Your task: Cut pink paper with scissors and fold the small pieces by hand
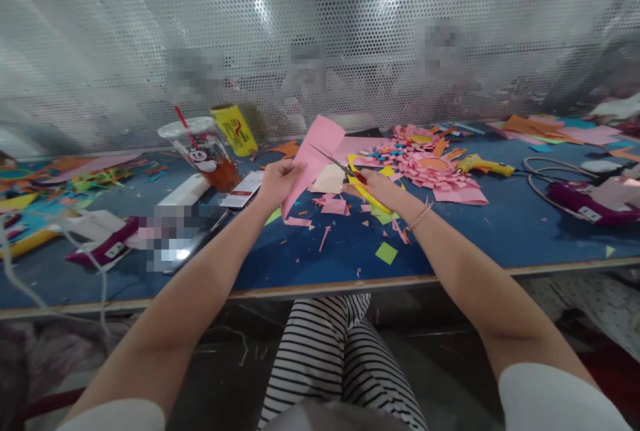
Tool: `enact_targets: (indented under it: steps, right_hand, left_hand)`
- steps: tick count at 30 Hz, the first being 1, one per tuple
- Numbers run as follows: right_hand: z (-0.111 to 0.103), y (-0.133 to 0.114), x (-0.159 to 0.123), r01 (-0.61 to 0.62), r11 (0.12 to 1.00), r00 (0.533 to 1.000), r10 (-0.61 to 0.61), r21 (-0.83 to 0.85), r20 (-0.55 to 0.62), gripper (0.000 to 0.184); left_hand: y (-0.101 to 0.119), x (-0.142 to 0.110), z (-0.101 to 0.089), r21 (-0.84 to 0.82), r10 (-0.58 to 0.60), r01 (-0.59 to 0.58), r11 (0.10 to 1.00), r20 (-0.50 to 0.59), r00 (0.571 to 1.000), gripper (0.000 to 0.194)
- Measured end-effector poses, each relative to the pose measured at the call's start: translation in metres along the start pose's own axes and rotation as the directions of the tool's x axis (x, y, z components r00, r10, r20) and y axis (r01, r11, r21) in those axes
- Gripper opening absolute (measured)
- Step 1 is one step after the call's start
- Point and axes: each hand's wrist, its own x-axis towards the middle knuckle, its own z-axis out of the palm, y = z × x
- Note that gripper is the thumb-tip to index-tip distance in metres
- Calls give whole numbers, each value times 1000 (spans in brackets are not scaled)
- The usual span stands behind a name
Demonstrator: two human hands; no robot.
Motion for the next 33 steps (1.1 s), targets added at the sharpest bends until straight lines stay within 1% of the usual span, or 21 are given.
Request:
enact_targets:
  steps: [11, 15, 18, 21, 25, 30, 33]
  right_hand:
    - [-1, -7, -2, -28, 995, 1000, 27, -95, -4, 48]
    - [-2, -3, 1, -48, 981, 999, 43, -186, -29, 56]
    - [-2, 1, 5, -61, 980, 998, 54, -188, -41, 60]
    - [-3, 4, 7, -48, 979, 998, 37, -200, -55, 60]
    - [-3, 7, 6, -44, 991, 999, 41, -126, -26, 55]
    - [3, 10, 3, 16, 999, 1000, -17, 46, 11, 48]
    - [7, 10, 3, 27, 997, 1000, -28, 73, 5, 46]
  left_hand:
    - [4, -1, -1, 55, -1, 0, 999, 12, 1000, 45]
    - [4, 0, -2, 67, -7, 6, 998, 20, 1000, 45]
    - [3, 0, -3, 76, -34, 32, 997, 34, 999, 44]
    - [1, 0, -4, 66, -45, 42, 997, 50, 998, 43]
    - [2, 1, -6, 53, -50, 46, 998, 72, 996, 43]
    - [4, -1, -5, 58, -44, 37, 998, 136, 990, 45]
    - [3, -2, -3, 45, -41, 34, 998, 166, 985, 45]
